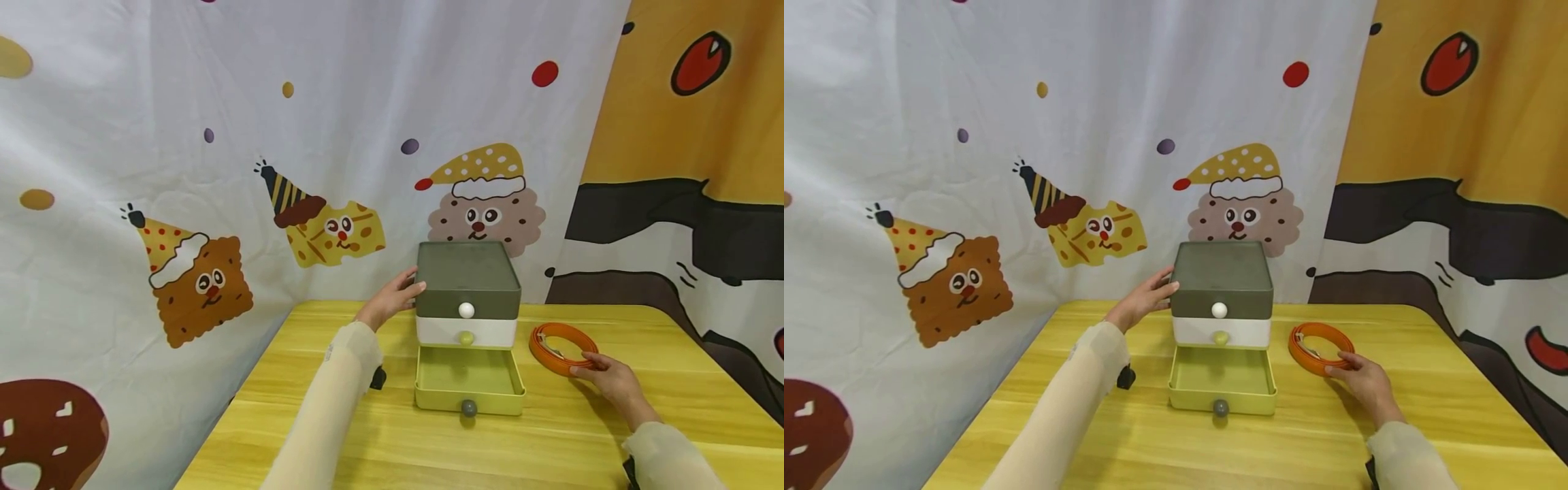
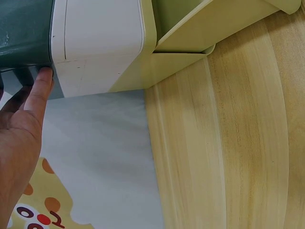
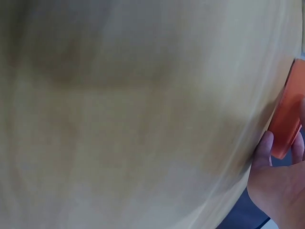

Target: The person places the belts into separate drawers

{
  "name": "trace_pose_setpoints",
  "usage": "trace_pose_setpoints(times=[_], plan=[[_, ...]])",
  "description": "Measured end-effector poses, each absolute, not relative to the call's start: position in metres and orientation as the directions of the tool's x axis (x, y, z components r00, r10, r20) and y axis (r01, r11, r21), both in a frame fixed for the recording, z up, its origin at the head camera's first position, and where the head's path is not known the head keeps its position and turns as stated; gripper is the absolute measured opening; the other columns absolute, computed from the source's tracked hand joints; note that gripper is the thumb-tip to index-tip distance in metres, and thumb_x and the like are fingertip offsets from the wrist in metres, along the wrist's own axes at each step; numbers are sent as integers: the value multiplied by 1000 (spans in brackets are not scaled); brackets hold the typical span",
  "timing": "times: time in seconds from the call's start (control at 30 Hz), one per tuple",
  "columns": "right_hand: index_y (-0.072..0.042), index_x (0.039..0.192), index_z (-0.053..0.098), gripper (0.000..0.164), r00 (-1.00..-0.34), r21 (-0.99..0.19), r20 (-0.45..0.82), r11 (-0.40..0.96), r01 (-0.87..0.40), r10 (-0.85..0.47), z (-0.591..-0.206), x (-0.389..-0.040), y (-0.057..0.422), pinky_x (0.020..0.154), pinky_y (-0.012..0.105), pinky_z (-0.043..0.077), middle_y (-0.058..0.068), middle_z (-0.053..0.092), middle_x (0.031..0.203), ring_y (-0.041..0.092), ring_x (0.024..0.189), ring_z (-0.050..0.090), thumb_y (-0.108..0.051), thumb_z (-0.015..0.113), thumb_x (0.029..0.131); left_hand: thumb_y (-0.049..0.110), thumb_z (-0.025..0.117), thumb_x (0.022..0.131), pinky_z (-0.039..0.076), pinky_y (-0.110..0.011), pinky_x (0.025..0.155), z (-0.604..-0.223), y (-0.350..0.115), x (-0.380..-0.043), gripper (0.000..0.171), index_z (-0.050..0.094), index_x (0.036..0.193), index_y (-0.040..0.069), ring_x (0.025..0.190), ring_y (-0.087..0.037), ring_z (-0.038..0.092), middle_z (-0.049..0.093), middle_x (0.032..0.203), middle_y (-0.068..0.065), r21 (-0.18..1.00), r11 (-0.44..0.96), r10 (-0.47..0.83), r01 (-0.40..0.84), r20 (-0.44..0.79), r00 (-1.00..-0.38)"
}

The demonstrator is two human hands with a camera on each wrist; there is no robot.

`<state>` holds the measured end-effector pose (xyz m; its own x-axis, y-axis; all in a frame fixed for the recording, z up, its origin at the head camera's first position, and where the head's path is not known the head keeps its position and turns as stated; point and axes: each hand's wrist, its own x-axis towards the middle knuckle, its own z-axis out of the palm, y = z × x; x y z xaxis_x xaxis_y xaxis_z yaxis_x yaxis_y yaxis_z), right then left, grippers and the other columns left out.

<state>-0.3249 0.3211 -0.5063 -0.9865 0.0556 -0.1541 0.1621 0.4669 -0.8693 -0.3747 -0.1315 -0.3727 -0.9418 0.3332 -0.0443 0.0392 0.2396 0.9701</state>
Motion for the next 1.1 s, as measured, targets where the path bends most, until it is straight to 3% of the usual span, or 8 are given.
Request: trace_pose_setpoints(times=[0.2,0.67,0.87,1.1], plan=[[8,148,36,88,-987,-834,-153,529,160,58,-505,-321,320,109,62,28,34,29,151,51,135,29,-50,70,90,46,60,98,38,-44,112,-373,-132,-374,74,21,159,32,142,-27,37,19,164,-5,972,232,342,41,-42,-939],[6,128,54,69,-995,-797,-43,597,89,91,-509,-318,318,97,59,38,29,55,126,44,114,49,-46,74,88,42,59,100,38,-45,111,-374,-132,-376,71,22,159,30,142,-29,36,19,163,-8,975,212,353,58,-22,-935],[2,116,59,59,-997,-739,16,673,40,77,-509,-318,316,84,48,43,18,63,108,35,97,54,-48,74,88,42,59,100,38,-45,111,-373,-133,-375,71,22,159,30,142,-29,37,19,163,-7,976,211,352,48,-31,-935],[1,112,61,53,-997,-695,39,719,19,65,-506,-316,311,77,41,42,13,65,100,29,88,55,-44,75,88,46,60,98,37,-45,112,-372,-133,-373,73,22,159,32,141,-28,38,18,164,-6,973,227,351,41,-42,-936]])
